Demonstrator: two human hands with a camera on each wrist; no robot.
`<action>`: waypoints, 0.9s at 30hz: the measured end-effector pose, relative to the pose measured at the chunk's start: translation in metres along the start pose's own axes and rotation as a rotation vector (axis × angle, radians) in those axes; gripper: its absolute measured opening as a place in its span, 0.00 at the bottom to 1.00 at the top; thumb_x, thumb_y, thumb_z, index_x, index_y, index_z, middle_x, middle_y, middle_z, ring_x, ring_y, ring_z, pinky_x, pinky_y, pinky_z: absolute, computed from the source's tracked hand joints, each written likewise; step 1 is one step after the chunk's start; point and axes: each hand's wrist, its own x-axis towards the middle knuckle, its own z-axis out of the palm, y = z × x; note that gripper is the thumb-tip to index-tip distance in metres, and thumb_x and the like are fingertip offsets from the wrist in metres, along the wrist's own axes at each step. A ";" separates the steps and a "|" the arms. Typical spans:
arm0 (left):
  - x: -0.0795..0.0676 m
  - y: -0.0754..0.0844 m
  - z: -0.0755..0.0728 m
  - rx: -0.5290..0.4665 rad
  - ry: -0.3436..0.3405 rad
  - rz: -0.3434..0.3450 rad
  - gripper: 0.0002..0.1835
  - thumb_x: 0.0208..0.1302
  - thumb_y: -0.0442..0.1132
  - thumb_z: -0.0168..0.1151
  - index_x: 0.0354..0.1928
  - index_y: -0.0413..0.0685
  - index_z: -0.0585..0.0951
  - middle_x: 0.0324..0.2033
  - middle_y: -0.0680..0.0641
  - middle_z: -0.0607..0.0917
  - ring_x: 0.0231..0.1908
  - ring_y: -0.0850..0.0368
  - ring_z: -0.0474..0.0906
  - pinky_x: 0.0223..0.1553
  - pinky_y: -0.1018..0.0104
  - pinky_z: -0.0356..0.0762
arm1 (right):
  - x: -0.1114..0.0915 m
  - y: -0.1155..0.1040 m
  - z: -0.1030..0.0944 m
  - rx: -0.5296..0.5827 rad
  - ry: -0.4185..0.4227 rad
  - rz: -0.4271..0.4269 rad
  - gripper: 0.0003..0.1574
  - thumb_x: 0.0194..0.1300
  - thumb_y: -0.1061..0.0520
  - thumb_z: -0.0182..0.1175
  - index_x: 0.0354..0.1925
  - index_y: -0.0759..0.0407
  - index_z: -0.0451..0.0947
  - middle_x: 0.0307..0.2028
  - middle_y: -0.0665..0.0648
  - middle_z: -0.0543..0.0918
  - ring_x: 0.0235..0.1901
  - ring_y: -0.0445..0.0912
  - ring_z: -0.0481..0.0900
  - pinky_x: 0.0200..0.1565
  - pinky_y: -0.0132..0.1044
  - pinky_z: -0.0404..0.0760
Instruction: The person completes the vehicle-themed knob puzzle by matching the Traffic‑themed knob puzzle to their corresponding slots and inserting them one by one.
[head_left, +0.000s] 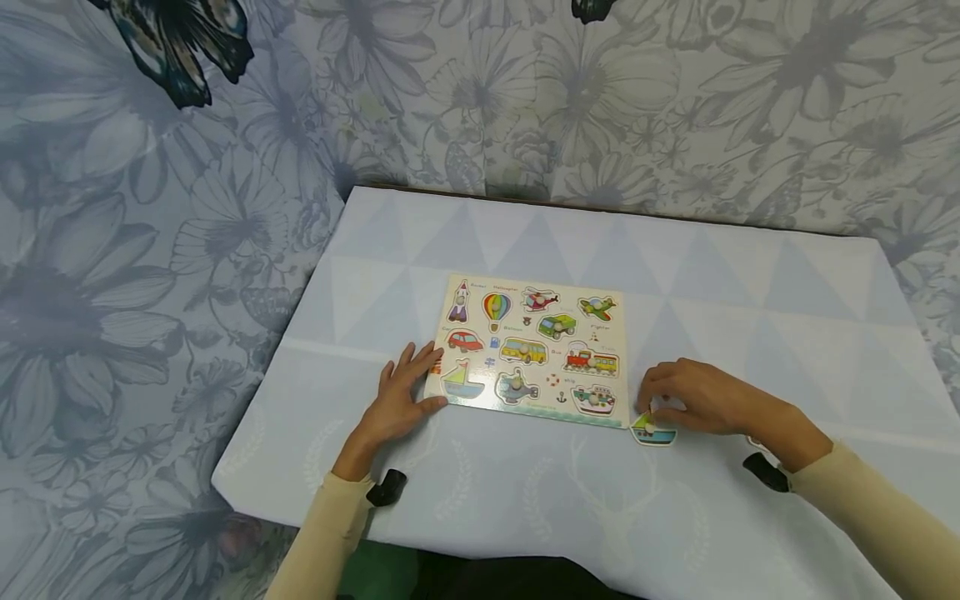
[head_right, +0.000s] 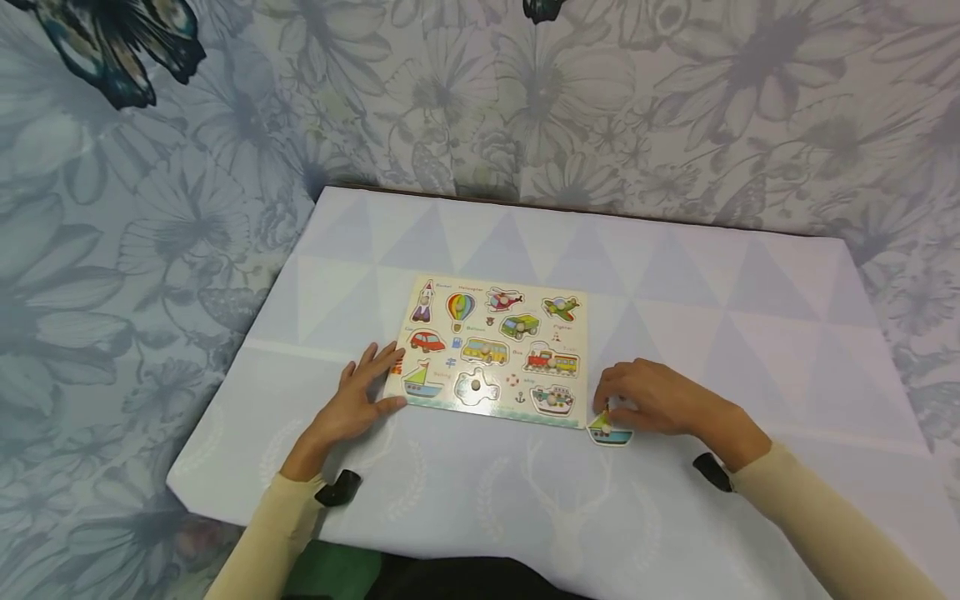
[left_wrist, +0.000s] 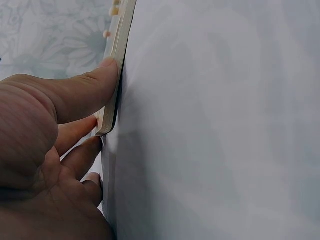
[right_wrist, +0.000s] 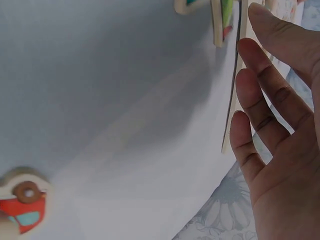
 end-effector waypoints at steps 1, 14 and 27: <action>0.000 0.000 0.000 0.003 0.000 -0.001 0.42 0.59 0.34 0.71 0.75 0.45 0.64 0.77 0.40 0.58 0.79 0.36 0.37 0.73 0.35 0.26 | -0.002 -0.001 0.002 0.005 -0.006 0.006 0.13 0.58 0.54 0.73 0.37 0.35 0.83 0.40 0.33 0.81 0.37 0.34 0.74 0.42 0.36 0.76; -0.001 -0.001 0.000 0.005 0.014 0.026 0.42 0.58 0.34 0.71 0.74 0.43 0.65 0.76 0.37 0.60 0.78 0.33 0.38 0.72 0.33 0.27 | -0.008 -0.010 0.014 0.024 0.057 -0.126 0.16 0.54 0.59 0.75 0.36 0.38 0.84 0.39 0.33 0.81 0.37 0.34 0.77 0.41 0.37 0.78; 0.000 -0.002 -0.001 0.003 -0.005 0.016 0.42 0.60 0.35 0.71 0.75 0.44 0.64 0.77 0.39 0.58 0.79 0.35 0.36 0.72 0.34 0.26 | -0.007 -0.010 0.014 0.030 0.041 -0.164 0.15 0.55 0.60 0.74 0.33 0.39 0.82 0.36 0.34 0.80 0.34 0.32 0.75 0.39 0.34 0.78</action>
